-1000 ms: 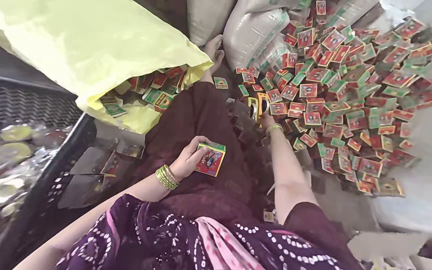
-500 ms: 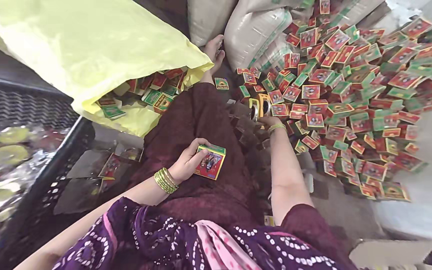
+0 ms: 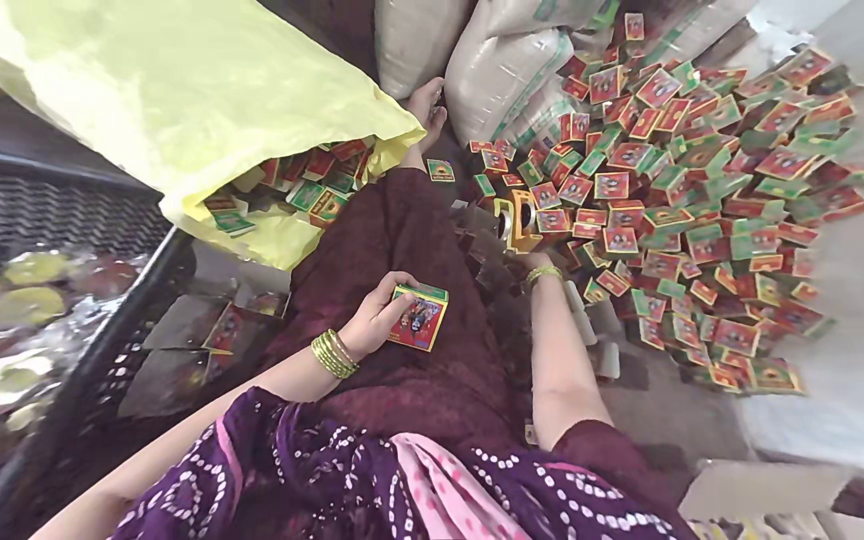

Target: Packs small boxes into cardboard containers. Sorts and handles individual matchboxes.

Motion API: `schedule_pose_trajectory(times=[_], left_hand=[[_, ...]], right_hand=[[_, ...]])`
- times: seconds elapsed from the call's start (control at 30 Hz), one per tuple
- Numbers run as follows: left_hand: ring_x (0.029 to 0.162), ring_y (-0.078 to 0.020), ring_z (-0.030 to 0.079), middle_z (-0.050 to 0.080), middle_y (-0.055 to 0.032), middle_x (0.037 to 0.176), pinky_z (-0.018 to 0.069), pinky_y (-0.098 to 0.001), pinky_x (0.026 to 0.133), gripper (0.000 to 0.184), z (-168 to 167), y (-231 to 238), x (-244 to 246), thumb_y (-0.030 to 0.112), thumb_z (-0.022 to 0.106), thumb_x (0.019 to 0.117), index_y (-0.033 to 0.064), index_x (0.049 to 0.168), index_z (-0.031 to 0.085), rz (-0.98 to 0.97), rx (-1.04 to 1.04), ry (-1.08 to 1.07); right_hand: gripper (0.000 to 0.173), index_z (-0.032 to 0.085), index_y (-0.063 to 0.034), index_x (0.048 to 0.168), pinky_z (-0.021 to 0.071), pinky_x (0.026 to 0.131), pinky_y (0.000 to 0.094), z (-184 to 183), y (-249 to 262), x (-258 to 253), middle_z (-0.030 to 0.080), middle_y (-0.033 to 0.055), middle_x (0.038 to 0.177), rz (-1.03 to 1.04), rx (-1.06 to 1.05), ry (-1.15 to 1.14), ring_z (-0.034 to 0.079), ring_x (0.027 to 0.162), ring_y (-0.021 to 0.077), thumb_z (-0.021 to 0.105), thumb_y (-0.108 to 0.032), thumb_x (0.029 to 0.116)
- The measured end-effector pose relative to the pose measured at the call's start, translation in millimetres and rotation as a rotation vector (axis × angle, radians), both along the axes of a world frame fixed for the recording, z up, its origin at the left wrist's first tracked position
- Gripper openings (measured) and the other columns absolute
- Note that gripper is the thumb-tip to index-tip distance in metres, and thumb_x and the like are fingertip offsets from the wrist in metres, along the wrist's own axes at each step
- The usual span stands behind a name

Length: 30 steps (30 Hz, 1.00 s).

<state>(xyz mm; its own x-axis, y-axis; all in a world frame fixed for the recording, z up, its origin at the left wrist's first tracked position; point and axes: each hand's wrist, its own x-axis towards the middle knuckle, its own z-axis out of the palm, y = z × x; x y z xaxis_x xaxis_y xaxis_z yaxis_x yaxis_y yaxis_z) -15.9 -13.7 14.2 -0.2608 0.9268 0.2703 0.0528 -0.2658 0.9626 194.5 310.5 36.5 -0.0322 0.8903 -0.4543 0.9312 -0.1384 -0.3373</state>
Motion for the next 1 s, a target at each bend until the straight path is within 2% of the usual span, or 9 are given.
schedule_pose_trajectory(times=[0.23,0.4,0.47,0.57,0.6,0.7,0.77,0.83,1.0], left_hand=[[0.093,-0.0060,0.066,0.066,-0.0038,0.115,0.0576,-0.0254,0.080,0.032,-1,0,0,0.024,0.042,0.1064,0.0026,0.127,0.053,-0.008,0.020,0.000],[0.097,-0.0088,0.067,0.066,-0.0054,0.117,0.0586,-0.0288,0.082,0.033,-1,-1,1,0.026,0.042,0.1068,0.0029,0.128,0.053,0.004,0.006,0.004],[0.105,-0.0129,0.067,0.065,-0.0086,0.124,0.0590,-0.0330,0.089,0.033,-2,0,1,0.023,0.043,0.1072,0.0016,0.129,0.052,0.019,0.041,-0.013],[0.115,-0.0178,0.064,0.061,-0.0134,0.131,0.0567,-0.0373,0.097,0.033,-7,1,1,0.019,0.044,0.1075,-0.0013,0.132,0.052,0.069,0.081,-0.014],[0.115,-0.0173,0.064,0.060,-0.0135,0.132,0.0563,-0.0367,0.097,0.033,-7,2,1,0.020,0.044,0.1075,-0.0009,0.132,0.053,0.091,0.071,-0.002],[0.113,-0.0168,0.064,0.062,-0.0124,0.130,0.0562,-0.0373,0.097,0.033,-6,3,2,0.024,0.045,0.1071,0.0017,0.130,0.055,0.129,0.020,0.004],[0.111,-0.0159,0.065,0.062,-0.0110,0.128,0.0564,-0.0369,0.096,0.033,-5,1,3,0.026,0.044,0.1077,0.0036,0.129,0.056,0.142,0.006,0.019],[0.115,-0.0160,0.063,0.063,-0.0107,0.128,0.0544,-0.0377,0.099,0.035,-4,-2,3,0.027,0.041,0.1090,0.0040,0.128,0.058,0.160,0.011,0.053],[0.109,-0.0139,0.065,0.063,-0.0111,0.124,0.0559,-0.0349,0.096,0.045,-3,-9,3,0.041,0.050,0.1049,0.0038,0.129,0.057,0.151,0.009,0.050]], right_hand=[[0.058,0.069,0.0017,0.122,0.0454,0.107,0.0563,-4,-2,-13,0.065,0.0224,0.132,0.082,0.058,-0.211,0.059,0.127,0.0362,0.077,-0.044,0.0873],[0.047,0.068,0.0007,0.123,0.0484,0.105,0.0556,9,-26,-17,0.066,0.0207,0.130,0.030,0.179,-0.242,0.062,0.125,0.0349,0.070,-0.034,0.0920],[0.038,0.072,-0.0037,0.118,0.0496,0.102,0.0556,24,-34,-14,0.070,0.0197,0.122,0.054,0.240,-0.048,0.065,0.117,0.0339,0.072,-0.032,0.0921],[0.022,0.073,-0.0048,0.108,0.0561,0.080,0.0430,42,-66,-16,0.072,0.0127,0.100,0.097,0.302,0.565,0.068,0.088,0.0222,0.075,-0.022,0.0936],[0.022,0.072,-0.0047,0.110,0.0559,0.077,0.0376,53,-87,-20,0.071,0.0099,0.100,0.107,0.273,0.754,0.066,0.086,0.0180,0.075,-0.020,0.0939],[0.015,0.073,-0.0033,0.104,0.0568,0.089,0.0347,81,-155,-32,0.070,0.0088,0.122,0.220,0.123,1.098,0.067,0.103,0.0166,0.072,-0.012,0.0932],[0.010,0.074,-0.0023,0.095,0.0565,0.096,0.0361,85,-191,-40,0.066,0.0108,0.133,0.292,-0.001,1.182,0.066,0.114,0.0195,0.070,-0.012,0.0939],[0.012,0.075,-0.0006,0.096,0.0535,0.102,0.0364,80,-216,-48,0.065,0.0118,0.136,0.309,-0.100,1.200,0.063,0.120,0.0196,0.070,-0.011,0.0941],[0.018,0.077,-0.0015,0.104,0.0546,0.097,0.0335,63,-241,-67,0.067,0.0108,0.134,0.248,-0.174,1.107,0.065,0.117,0.0165,0.072,-0.016,0.0952]])
